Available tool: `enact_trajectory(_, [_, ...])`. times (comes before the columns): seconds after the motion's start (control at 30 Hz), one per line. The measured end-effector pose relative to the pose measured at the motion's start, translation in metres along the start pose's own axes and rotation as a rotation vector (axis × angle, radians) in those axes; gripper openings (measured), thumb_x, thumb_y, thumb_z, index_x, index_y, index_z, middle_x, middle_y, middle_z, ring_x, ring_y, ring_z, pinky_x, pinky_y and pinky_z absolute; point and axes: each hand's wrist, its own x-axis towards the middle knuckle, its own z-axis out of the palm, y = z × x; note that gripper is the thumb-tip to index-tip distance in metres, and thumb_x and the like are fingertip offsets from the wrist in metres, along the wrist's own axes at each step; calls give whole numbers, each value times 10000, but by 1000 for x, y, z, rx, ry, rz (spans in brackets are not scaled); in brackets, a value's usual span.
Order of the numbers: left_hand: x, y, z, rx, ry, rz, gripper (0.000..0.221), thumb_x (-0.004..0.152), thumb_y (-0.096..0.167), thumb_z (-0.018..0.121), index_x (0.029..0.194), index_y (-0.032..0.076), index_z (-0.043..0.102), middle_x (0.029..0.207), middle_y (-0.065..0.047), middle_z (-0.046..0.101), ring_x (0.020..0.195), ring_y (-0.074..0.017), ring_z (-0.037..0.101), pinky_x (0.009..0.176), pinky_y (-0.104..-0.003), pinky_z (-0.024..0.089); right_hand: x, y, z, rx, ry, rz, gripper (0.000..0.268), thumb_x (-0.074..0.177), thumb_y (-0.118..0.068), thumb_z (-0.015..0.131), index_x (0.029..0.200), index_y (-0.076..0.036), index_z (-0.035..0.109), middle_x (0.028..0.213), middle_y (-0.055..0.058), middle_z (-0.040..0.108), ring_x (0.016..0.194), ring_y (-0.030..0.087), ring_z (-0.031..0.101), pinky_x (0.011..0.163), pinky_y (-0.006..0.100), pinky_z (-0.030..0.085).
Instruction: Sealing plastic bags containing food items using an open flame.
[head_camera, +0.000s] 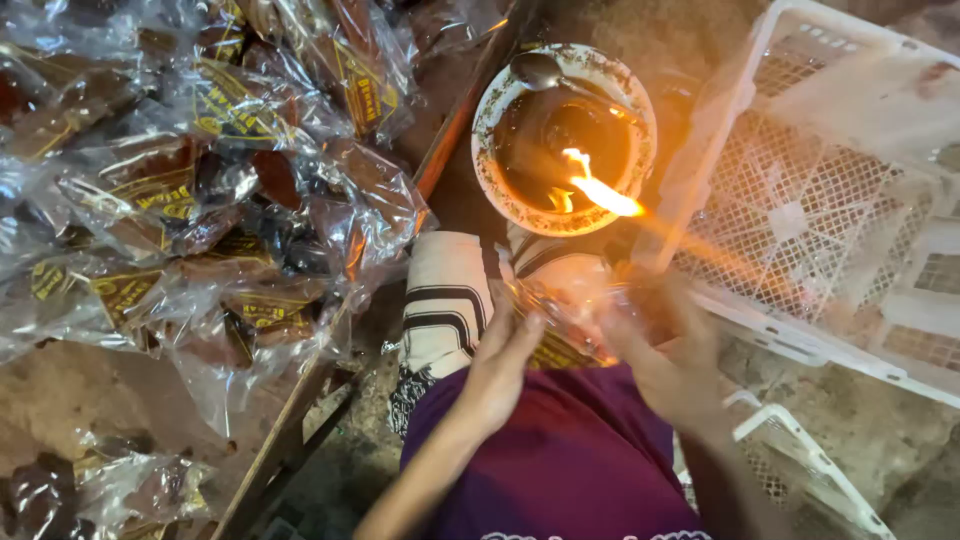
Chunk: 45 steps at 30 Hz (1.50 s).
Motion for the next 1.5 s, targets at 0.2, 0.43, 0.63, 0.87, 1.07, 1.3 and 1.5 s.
enact_trajectory(0.2, [9,31,30,-377,333,117,201,1041,293,577,1092,98,566,923,-88,646,902,-274,758,777,-455,663,12,-11,3,545,238,110,330,1135,-110,500,824,-27,569,531,23,316,424,123,324,446,229,305])
enact_trajectory(0.43, [20,24,34,109,218,156,383,1072,461,472,1157,101,572,1003,6,455,993,-131,455,942,-302,438,11,9,7,456,46,216,599,896,41,707,1401,-67,403,744,39,566,599,91,557,517,190,491])
enact_trajectory(0.63, [31,32,35,126,407,275,164,1033,270,569,964,140,495,849,-1,557,799,-97,487,770,-272,403,30,-1,-10,346,272,125,157,1073,-158,619,1192,-102,533,636,2,503,466,56,403,449,213,364])
enact_trajectory(0.87, [38,42,38,157,285,354,249,1025,248,576,878,147,402,756,-48,526,700,-126,507,652,-263,420,23,2,-11,-66,-489,3,283,965,-279,646,739,-109,663,1110,25,664,1044,152,609,893,298,475])
enact_trajectory(1.07, [46,33,30,149,504,437,277,1039,271,570,856,152,400,716,6,482,667,-94,460,661,-272,397,6,26,-14,352,-524,633,375,994,-247,607,805,48,741,692,126,675,573,165,571,553,293,467])
enact_trajectory(1.3, [47,22,36,938,-8,801,554,739,303,774,1251,155,623,1306,-22,685,1221,-313,681,1110,-469,456,15,27,-17,806,-183,515,180,917,-15,696,832,-72,548,650,127,609,449,190,558,413,277,461])
enact_trajectory(1.5, [71,-3,55,1037,-119,194,522,748,357,735,1212,129,666,1002,-125,736,911,-369,707,756,-454,509,27,37,-29,691,25,237,235,969,-16,665,1197,-60,630,948,177,745,741,239,723,643,336,636])
